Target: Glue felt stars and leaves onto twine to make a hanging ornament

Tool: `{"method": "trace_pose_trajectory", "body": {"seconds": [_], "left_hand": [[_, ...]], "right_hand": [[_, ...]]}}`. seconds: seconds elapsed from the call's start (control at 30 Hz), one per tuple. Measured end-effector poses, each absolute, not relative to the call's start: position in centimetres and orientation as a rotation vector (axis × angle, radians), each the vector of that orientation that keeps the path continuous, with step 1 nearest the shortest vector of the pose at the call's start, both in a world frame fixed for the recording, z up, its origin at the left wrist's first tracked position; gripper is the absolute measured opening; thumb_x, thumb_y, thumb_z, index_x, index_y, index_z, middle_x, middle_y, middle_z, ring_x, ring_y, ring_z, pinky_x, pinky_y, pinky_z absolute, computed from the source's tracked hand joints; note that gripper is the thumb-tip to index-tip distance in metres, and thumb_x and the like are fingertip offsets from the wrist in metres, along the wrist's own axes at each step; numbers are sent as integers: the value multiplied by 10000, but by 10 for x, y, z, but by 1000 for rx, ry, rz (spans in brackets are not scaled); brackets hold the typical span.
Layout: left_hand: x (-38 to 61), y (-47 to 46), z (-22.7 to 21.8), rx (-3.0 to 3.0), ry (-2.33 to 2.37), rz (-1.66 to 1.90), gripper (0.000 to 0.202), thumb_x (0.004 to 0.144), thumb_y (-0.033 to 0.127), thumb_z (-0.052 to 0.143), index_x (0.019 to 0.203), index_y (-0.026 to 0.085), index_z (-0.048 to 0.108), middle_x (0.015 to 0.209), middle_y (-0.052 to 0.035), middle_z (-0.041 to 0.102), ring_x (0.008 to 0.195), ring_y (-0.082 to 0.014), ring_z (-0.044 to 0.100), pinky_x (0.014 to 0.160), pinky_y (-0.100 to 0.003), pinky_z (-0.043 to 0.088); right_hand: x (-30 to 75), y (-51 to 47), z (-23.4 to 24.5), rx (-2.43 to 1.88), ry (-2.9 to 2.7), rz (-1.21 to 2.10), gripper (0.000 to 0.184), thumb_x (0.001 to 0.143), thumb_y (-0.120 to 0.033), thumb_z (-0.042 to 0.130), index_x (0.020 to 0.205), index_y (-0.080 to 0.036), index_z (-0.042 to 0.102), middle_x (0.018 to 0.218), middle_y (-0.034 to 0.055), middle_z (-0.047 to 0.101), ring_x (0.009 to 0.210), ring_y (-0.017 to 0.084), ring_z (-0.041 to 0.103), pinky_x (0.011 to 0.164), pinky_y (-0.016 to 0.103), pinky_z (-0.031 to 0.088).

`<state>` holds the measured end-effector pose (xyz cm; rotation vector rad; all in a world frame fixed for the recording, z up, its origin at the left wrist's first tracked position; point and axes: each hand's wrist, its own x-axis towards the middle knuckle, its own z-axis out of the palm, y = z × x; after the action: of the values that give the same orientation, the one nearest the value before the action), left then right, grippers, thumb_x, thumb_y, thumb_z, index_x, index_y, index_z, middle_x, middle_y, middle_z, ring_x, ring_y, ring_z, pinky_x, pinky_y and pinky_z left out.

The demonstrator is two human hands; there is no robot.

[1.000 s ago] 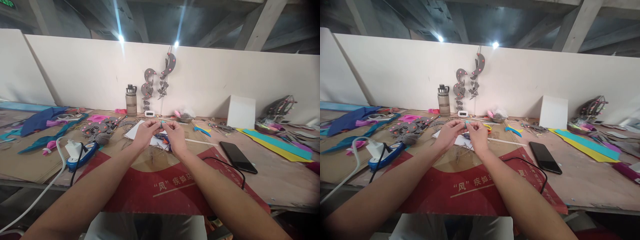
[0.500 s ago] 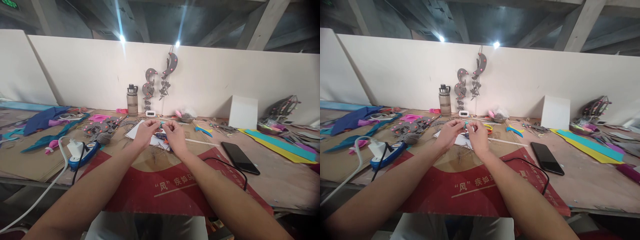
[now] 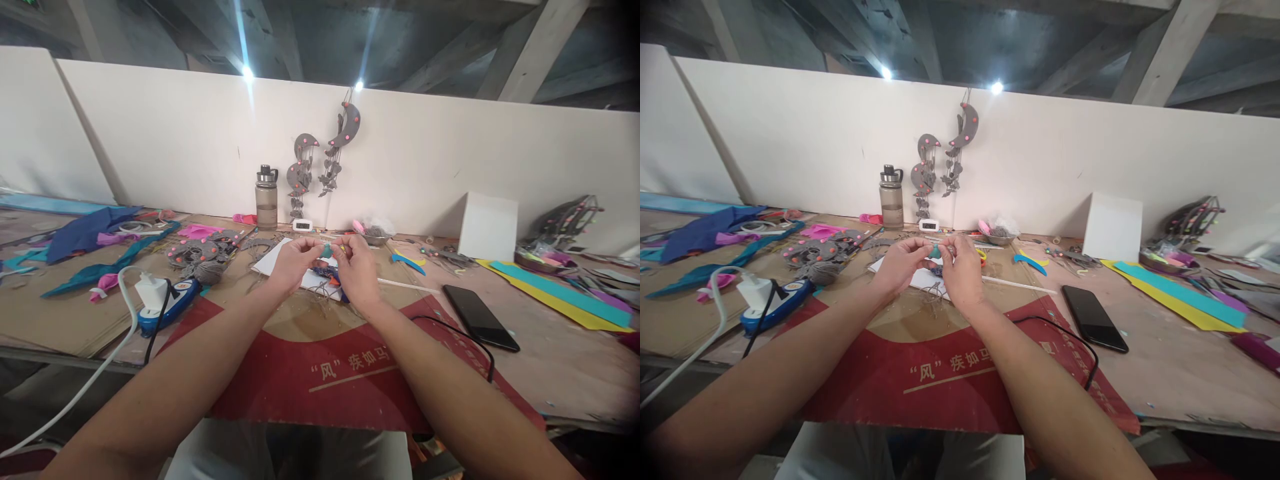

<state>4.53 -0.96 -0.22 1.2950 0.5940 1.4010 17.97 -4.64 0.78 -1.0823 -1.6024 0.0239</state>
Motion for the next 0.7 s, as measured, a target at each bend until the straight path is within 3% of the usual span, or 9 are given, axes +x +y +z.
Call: {"method": "trace_pose_trajectory", "body": {"seconds": [0.7], "left_hand": [[29, -5, 9, 1768, 807, 1318, 85, 692, 238, 646, 705, 160, 614, 629, 3, 628, 579, -124, 614, 583, -241, 444]], "right_hand": [[186, -45, 15, -1129, -1760, 21, 132, 864, -278, 514, 850, -213, 628, 848, 40, 628, 746, 188, 532, 705, 311, 380]]}}
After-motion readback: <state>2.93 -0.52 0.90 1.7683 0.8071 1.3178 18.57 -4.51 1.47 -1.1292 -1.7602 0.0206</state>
